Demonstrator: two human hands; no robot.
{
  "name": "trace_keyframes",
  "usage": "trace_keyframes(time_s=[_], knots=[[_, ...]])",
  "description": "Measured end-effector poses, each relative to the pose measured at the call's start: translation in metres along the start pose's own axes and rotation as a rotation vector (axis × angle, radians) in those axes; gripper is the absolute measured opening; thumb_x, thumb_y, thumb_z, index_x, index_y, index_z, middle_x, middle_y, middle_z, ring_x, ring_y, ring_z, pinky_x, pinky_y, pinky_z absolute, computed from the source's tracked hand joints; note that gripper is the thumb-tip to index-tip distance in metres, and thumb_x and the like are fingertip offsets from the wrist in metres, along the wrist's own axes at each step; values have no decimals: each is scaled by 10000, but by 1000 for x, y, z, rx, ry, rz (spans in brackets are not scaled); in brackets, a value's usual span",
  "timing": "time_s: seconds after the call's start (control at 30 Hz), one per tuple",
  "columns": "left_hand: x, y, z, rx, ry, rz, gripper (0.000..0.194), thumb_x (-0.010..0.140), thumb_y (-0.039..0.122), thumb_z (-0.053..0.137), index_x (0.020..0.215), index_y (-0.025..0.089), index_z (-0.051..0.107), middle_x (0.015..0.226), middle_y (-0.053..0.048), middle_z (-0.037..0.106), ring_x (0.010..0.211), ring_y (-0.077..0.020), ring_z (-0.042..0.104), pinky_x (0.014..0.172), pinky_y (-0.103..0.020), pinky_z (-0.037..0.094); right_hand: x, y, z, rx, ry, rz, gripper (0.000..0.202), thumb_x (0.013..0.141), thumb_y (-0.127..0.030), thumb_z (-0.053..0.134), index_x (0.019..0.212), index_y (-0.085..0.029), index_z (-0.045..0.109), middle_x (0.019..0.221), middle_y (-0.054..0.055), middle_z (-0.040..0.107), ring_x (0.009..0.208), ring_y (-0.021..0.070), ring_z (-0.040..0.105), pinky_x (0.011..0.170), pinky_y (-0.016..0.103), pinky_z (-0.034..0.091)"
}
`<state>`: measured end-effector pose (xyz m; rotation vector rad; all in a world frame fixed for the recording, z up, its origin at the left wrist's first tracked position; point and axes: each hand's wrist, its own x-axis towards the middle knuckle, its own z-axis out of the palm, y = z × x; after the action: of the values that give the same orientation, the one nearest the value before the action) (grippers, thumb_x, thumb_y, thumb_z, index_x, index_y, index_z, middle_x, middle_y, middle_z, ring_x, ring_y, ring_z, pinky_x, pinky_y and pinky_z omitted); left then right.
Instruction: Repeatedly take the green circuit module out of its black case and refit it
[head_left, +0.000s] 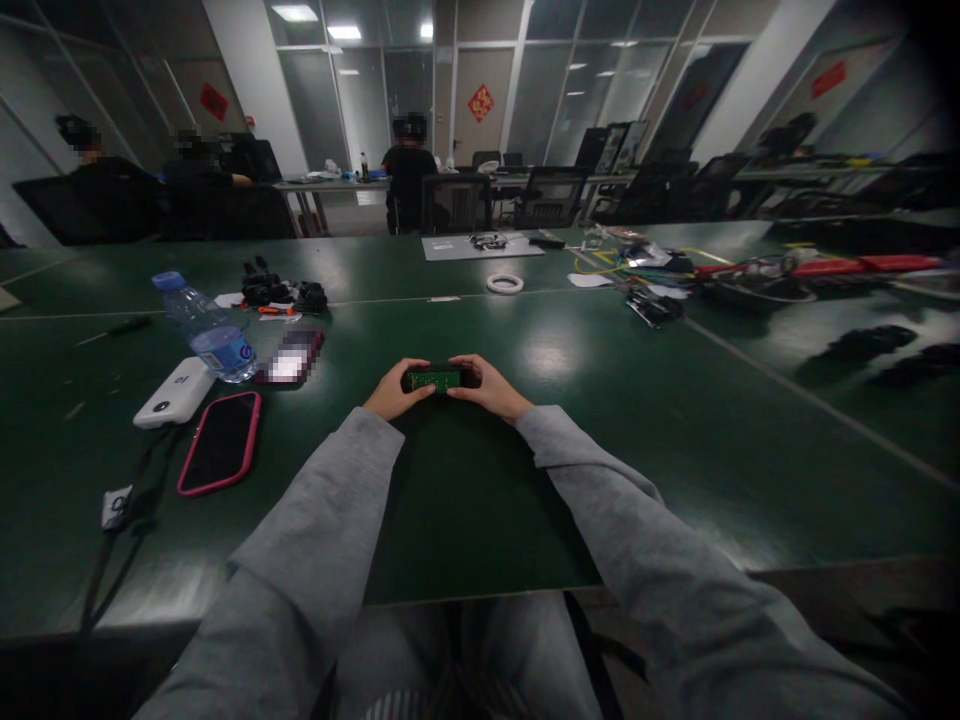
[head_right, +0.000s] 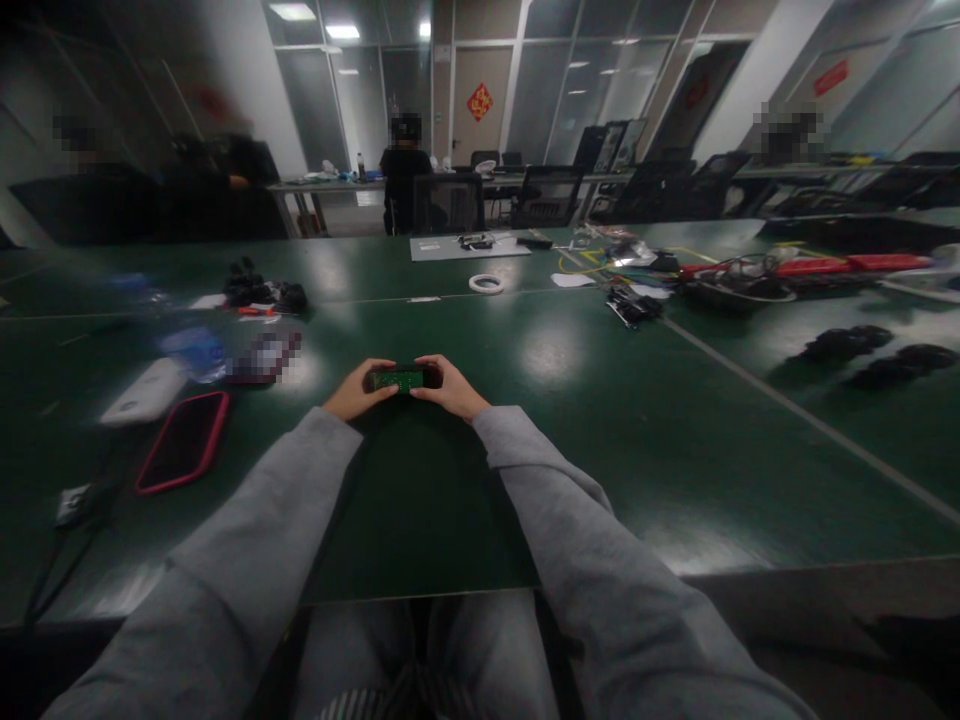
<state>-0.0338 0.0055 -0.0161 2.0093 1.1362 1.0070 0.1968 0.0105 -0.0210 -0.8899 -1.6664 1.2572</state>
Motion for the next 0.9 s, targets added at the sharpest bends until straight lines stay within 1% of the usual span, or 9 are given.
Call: trace_keyframes(time_s=[0.17,0.3,0.47,0.7,0.9], knots=[[-1,2,-2,-6,-37,-19,579,709,452,721,1199,210,529,1236,-103,569,1138,-253,552,983,-448,438,1,2,0,1,14,0,606,646,-269,801,1177,-223,512,1167,51,583,1125,193,556,1058,439,397],[0,1,-3,-21,-62,7,647,660,433,765,1209,202,514,1242,-114,561,1156,-259,543,997,-453,429,1,6,-2,-11,13,1,624,649,-278,804,1195,-224,507,1165,50,586,1121,192,559,1054,437,401],[0,0,-5,-24,-77,25,636,674,414,757,1218,196,511,1247,-118,560,1159,-259,542,1007,-457,418,1,7,-3,-9,15,2,632,649,-277,804,1201,-224,502,1172,55,581,1132,196,552,1058,441,398],[2,0,-10,-64,-152,46,611,706,368,735,1241,185,506,1289,-132,545,1197,-270,519,1034,-483,382,2,4,-2,13,-5,12,653,621,-238,810,1187,-196,485,1194,74,567,1142,192,550,1084,429,380],[2,0,-9,-81,-144,40,611,699,362,736,1244,191,518,1295,-133,543,1197,-282,516,1032,-494,373,2,4,-2,5,-17,6,634,628,-232,806,1178,-209,490,1216,69,565,1167,193,543,1096,441,374]])
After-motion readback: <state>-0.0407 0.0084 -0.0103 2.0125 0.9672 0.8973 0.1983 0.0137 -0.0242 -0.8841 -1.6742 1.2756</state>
